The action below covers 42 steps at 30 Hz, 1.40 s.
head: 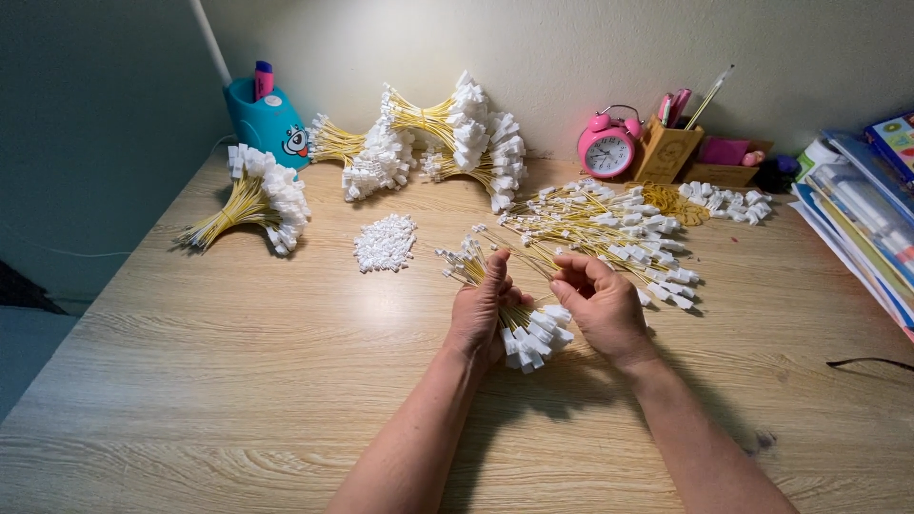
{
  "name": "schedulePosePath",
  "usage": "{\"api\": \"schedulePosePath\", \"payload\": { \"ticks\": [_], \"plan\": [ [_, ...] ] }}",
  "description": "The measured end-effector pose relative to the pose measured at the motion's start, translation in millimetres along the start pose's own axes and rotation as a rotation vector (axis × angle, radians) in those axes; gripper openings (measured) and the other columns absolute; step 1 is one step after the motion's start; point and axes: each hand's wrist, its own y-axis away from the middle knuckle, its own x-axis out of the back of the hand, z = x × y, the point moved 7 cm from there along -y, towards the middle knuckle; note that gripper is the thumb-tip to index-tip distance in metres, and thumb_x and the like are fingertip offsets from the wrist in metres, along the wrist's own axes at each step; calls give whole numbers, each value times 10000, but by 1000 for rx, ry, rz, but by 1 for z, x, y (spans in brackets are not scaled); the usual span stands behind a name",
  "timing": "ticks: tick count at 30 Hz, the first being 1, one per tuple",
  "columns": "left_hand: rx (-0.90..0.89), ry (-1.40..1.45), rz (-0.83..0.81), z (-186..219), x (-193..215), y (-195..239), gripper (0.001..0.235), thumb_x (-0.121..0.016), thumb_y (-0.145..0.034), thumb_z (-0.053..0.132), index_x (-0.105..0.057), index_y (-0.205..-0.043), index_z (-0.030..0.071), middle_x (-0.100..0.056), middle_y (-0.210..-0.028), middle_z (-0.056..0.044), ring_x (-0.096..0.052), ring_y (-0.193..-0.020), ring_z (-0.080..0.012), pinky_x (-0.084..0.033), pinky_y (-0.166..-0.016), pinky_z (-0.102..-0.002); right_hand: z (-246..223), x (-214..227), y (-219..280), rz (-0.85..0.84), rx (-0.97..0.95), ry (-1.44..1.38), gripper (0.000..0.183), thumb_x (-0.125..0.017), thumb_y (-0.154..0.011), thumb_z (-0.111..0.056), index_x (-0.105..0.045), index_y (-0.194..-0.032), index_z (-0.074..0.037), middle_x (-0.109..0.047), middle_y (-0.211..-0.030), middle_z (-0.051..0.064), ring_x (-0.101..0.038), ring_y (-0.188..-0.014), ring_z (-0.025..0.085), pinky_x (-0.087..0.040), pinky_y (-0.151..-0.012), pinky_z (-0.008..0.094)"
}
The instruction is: The person repeatedly picks up small white plastic caps and yellow sticks from a wooden desk and inserts the caps onto the stick ends. Bundles of finished swabs and loose components are visible on the desk. The person works by hand without visible tools.
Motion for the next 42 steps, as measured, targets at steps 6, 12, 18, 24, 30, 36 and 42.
{"api": "schedulePosePath", "payload": {
  "ticks": [6, 12, 18, 24, 30, 36, 42],
  "plan": [
    [-17, -11, -28, 23, -18, 20, 320, -743, -877, 269, -665, -1095, 49, -408, -667, 4, -460, -528, -82, -582, -614, -317, -10, -4, 6, -77, 58, 111, 301, -746, -803, -43, -727, -1093, -122, -732, -818, 56, -612, -709, 81, -493, -619, 220],
    [17, -3, -44, 19, -16, 18, 318, -727, -895, 264, -675, -1124, 50, -458, -729, -21, -485, -577, -98, -565, -589, -311, -6, -4, 4, -135, 33, 87, 341, -760, -775, -23, -720, -1101, -115, -742, -818, 71, -621, -714, 95, -492, -638, 214],
    [34, 89, -208, 4, -6, -3, 218, -591, -968, 323, -696, -978, 133, -719, -1033, -147, -705, -971, -317, -547, -926, -508, -20, 1, 9, -229, -113, -104, 366, -752, -783, -18, -702, -1145, -44, -741, -887, 97, -628, -795, 146, -534, -761, 304],
    [202, 215, -379, 13, -1, -6, 210, -507, -1023, 329, -652, -1003, 179, -461, -647, 52, -514, -583, -99, -549, -736, -359, 29, 59, -21, 95, 177, 394, 230, -598, -895, -44, -734, -1043, -156, -704, -947, 39, -653, -851, 175, -521, -695, 274],
    [195, 219, -433, 21, 6, -15, 246, -473, -1034, 330, -674, -1043, 188, -334, -654, 70, -366, -548, -60, -445, -659, -275, 93, 47, -26, 87, 304, 864, 269, -598, -896, -157, -726, -1084, -298, -660, -1188, -82, -601, -1073, 205, -504, -908, 350],
    [224, 214, -471, 16, 5, -12, 262, -448, -1043, 338, -666, -1073, 197, -331, -671, 70, -372, -558, -57, -449, -693, -293, 118, 40, -36, 77, 270, 980, 256, -566, -913, -212, -706, -1058, -370, -674, -1085, -152, -607, -1042, 157, -508, -914, 301],
    [213, 207, -469, 15, 8, -16, 261, -446, -1042, 339, -666, -1076, 203, -331, -669, 73, -365, -554, -55, -446, -691, -292, 111, 45, -38, 70, 284, 944, 128, -682, -864, -290, -718, -986, -296, -676, -921, -50, -636, -976, 197, -531, -882, 341]
  ]
}}
